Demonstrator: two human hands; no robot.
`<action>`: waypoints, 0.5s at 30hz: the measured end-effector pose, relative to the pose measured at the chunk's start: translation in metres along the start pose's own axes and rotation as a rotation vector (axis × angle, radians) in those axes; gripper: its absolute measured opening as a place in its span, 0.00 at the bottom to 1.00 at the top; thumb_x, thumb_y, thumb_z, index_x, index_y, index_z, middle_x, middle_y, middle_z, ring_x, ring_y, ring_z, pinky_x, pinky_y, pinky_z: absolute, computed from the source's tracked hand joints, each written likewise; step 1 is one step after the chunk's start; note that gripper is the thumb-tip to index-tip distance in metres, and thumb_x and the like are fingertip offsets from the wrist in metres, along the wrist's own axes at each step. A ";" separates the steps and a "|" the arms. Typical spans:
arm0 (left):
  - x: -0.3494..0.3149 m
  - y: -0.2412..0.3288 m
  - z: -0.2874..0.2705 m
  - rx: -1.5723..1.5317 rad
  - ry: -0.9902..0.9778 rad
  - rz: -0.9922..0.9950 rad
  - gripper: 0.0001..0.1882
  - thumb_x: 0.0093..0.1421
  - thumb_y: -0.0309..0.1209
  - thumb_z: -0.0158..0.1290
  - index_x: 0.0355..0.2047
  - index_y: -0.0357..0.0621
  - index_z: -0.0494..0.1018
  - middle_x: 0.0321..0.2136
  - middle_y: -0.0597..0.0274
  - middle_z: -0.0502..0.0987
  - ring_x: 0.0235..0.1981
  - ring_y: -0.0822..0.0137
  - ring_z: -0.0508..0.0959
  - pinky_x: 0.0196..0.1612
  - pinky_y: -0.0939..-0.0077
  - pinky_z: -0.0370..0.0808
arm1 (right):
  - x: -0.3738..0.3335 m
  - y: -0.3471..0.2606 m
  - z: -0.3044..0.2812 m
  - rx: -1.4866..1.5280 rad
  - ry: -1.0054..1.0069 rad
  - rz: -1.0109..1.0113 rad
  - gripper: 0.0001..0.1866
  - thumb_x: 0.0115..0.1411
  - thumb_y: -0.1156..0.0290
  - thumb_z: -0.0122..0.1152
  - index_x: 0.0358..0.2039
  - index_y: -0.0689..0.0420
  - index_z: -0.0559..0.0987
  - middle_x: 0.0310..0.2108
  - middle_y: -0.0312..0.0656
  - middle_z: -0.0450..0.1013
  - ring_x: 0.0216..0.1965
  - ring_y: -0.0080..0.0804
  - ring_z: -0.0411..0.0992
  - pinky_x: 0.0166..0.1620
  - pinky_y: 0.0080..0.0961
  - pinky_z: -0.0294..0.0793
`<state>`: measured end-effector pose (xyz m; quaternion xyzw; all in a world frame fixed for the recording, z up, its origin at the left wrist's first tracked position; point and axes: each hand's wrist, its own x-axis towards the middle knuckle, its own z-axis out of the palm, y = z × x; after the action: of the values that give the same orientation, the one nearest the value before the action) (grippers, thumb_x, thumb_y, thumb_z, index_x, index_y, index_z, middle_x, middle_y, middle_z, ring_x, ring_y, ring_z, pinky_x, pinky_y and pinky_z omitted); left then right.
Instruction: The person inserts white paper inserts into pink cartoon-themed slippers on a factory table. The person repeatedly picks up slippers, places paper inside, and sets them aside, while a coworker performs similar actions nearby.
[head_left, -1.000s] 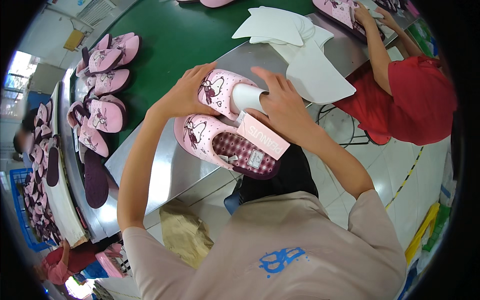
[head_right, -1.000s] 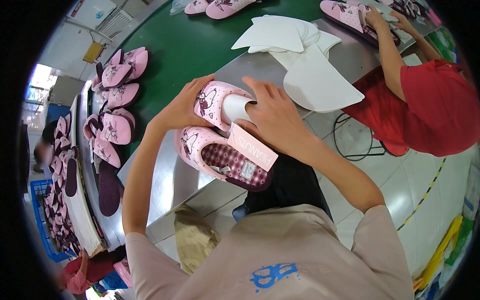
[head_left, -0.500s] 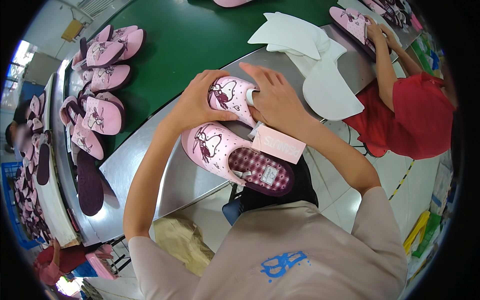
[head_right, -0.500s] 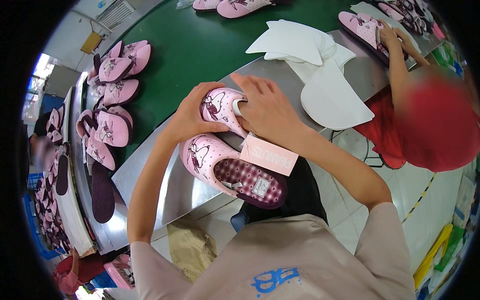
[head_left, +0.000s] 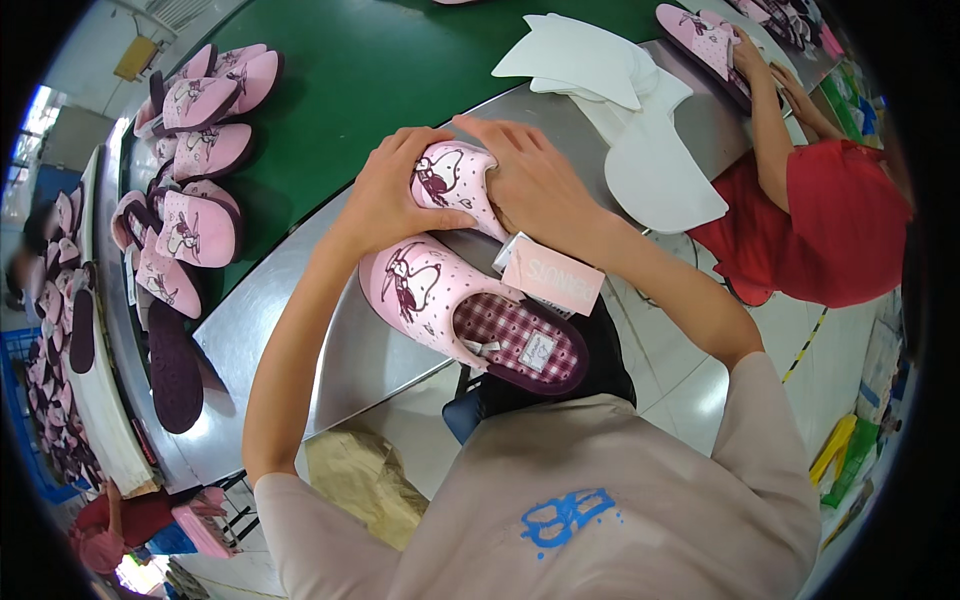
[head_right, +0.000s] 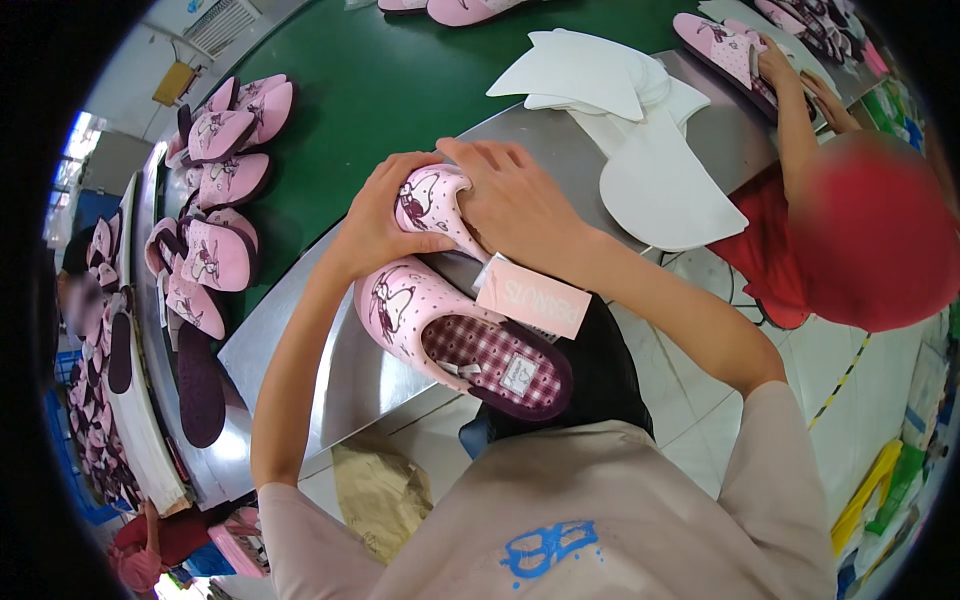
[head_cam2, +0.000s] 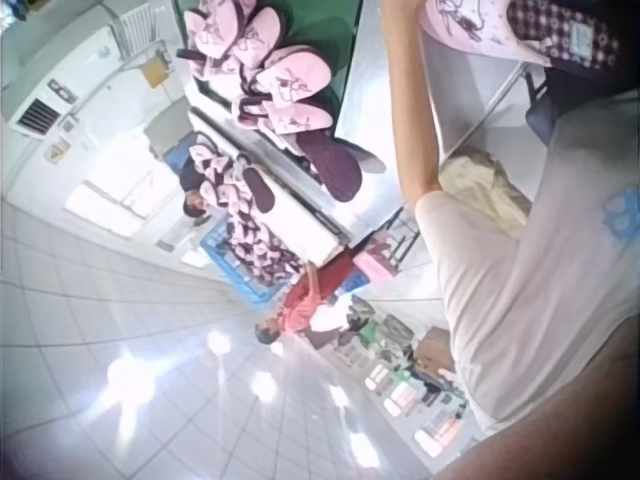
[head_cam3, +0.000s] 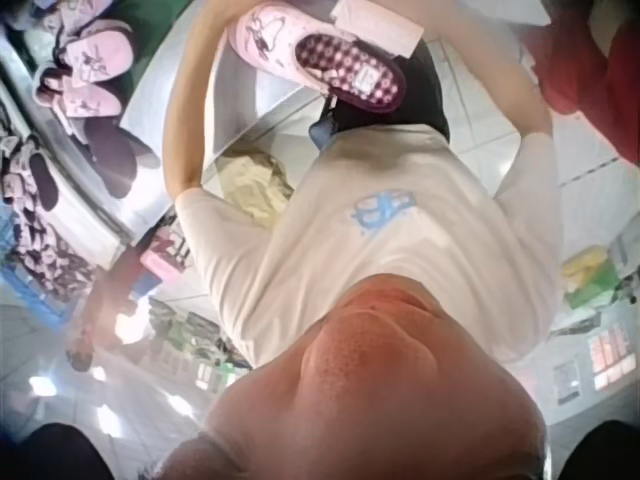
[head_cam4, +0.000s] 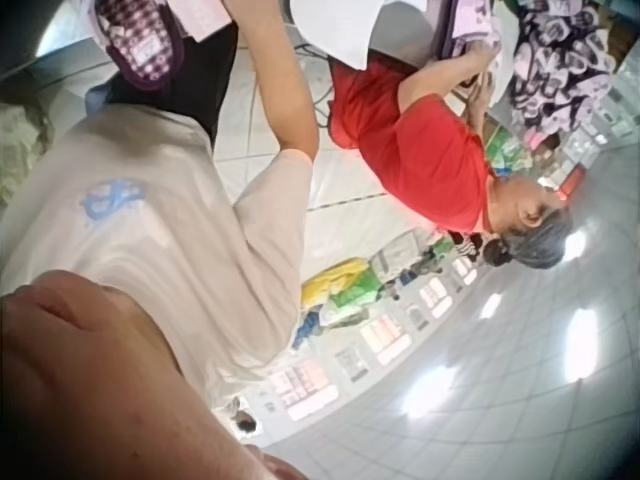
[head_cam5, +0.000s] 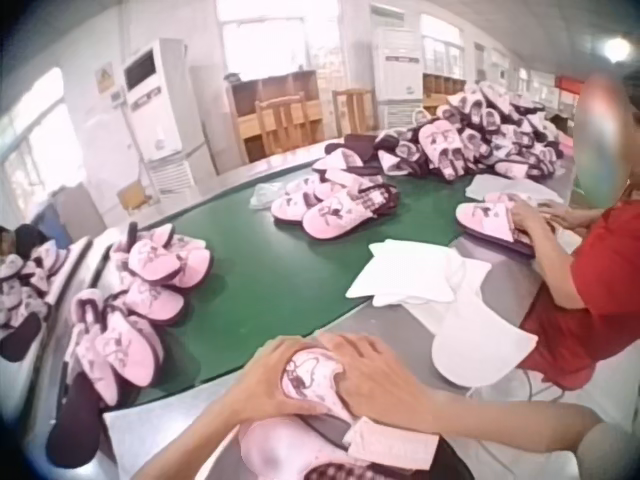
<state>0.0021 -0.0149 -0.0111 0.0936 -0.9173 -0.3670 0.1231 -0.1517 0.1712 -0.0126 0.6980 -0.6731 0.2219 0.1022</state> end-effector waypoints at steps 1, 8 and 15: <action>0.002 0.000 -0.002 0.011 0.003 0.006 0.50 0.40 0.54 0.78 0.61 0.46 0.74 0.58 0.52 0.76 0.61 0.46 0.73 0.66 0.51 0.68 | -0.001 0.000 0.000 0.113 -0.010 0.031 0.09 0.57 0.70 0.66 0.34 0.62 0.87 0.67 0.50 0.67 0.65 0.49 0.67 0.65 0.45 0.68; 0.002 0.004 -0.002 0.122 0.029 0.036 0.49 0.42 0.58 0.76 0.60 0.45 0.74 0.57 0.54 0.77 0.61 0.50 0.74 0.68 0.54 0.62 | -0.031 -0.010 -0.024 0.495 -0.062 0.295 0.18 0.59 0.59 0.71 0.39 0.62 0.85 0.64 0.47 0.67 0.62 0.47 0.69 0.59 0.41 0.75; -0.001 0.002 0.000 0.139 0.020 -0.027 0.51 0.40 0.52 0.78 0.63 0.44 0.73 0.59 0.53 0.76 0.63 0.49 0.71 0.69 0.55 0.64 | -0.027 -0.021 -0.005 0.309 0.025 0.323 0.18 0.58 0.55 0.73 0.38 0.57 0.86 0.58 0.47 0.68 0.59 0.48 0.68 0.59 0.45 0.71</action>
<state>0.0032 -0.0127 -0.0096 0.1182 -0.9379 -0.3030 0.1205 -0.1316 0.1989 -0.0165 0.5854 -0.7330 0.3447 -0.0344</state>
